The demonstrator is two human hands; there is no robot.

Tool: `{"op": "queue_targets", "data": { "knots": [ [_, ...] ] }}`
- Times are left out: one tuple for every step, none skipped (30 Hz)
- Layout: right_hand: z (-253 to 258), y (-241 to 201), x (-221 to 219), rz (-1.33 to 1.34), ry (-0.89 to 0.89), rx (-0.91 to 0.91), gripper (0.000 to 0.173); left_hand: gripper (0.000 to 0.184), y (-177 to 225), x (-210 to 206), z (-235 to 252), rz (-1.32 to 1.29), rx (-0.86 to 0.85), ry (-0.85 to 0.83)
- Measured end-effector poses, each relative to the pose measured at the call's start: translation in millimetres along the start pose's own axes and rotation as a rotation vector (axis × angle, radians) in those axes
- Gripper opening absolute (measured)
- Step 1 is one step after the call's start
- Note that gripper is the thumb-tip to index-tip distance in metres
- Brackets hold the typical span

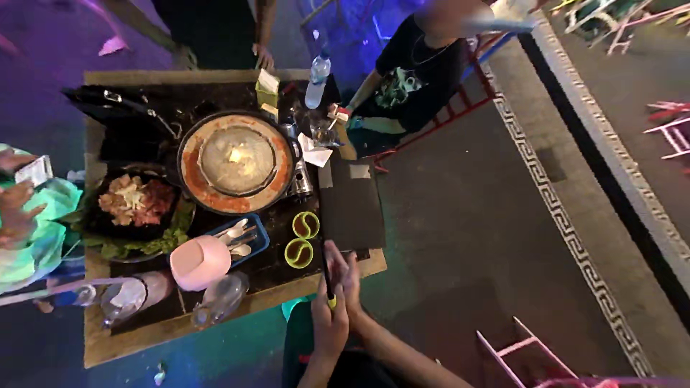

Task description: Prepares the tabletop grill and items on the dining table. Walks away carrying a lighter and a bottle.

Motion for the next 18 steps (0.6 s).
{"op": "queue_targets", "data": {
  "knots": [
    [-6, 3, -1, 0.000, -0.003, -0.022, 0.076, 0.045, 0, 0, -2, 0.019, 0.030, -0.004],
    [-11, 4, -2, 0.020, 0.015, -0.064, 0.074, 0.045, 5, -1, -4, 0.037, 0.072, -0.015],
    [-15, 4, -3, 0.050, 0.050, -0.103, 0.071, 0.044, 14, -2, -5, 0.053, 0.124, -0.031],
    [-20, 4, -2, 0.071, 0.072, -0.122, 0.069, 0.043, 19, -5, -8, 0.065, 0.170, -0.053],
    [-21, 6, 2, 0.092, 0.071, -0.110, 0.069, 0.039, 21, -6, -11, 0.080, 0.175, -0.040],
    [-17, 6, 9, 0.106, 0.060, -0.064, 0.070, 0.037, 17, -8, -12, 0.080, 0.120, -0.033],
    [-8, -8, 13, 0.096, 0.048, 0.014, 0.069, 0.035, 19, -12, -9, 0.041, 0.048, -0.038],
    [5, -40, 16, 0.058, 0.068, 0.113, 0.067, 0.039, 25, -20, -5, -0.051, -0.009, -0.103],
    [17, -90, 18, -0.002, 0.094, 0.238, 0.063, 0.042, 32, -27, -1, -0.140, -0.042, -0.159],
    [27, -152, 21, -0.057, 0.145, 0.369, 0.058, 0.043, 40, -34, 0, -0.235, -0.040, -0.221],
    [34, -220, 24, -0.093, 0.199, 0.495, 0.053, 0.044, 48, -40, 1, -0.315, -0.040, -0.271],
    [42, -283, 30, -0.089, 0.219, 0.601, 0.050, 0.044, 54, -46, 4, -0.370, -0.044, -0.313],
    [47, -342, 35, -0.084, 0.191, 0.694, 0.047, 0.044, 58, -51, 7, -0.399, -0.048, -0.345],
    [50, -400, 38, -0.081, 0.151, 0.799, 0.046, 0.044, 60, -54, 11, -0.417, -0.056, -0.366],
    [50, -456, 42, -0.075, 0.126, 0.930, 0.047, 0.045, 59, -57, 15, -0.420, -0.064, -0.377],
    [46, -508, 45, -0.087, 0.113, 1.057, 0.047, 0.046, 57, -60, 20, -0.410, -0.062, -0.381],
    [39, -554, 47, -0.086, 0.110, 1.159, 0.047, 0.046, 55, -62, 24, -0.398, -0.057, -0.384],
    [32, -595, 48, -0.091, 0.108, 1.234, 0.048, 0.046, 53, -63, 27, -0.388, -0.053, -0.387]
  ]
}}
Point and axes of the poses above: each hand's wrist, its own z-axis towards the middle knuckle, its own x-axis out of the back of the hand, y = z × x, the point moved 10 cm from there along z, towards the middle knuckle, and after that the axes turned 4 degrees about -y, right-handed, at the moved point
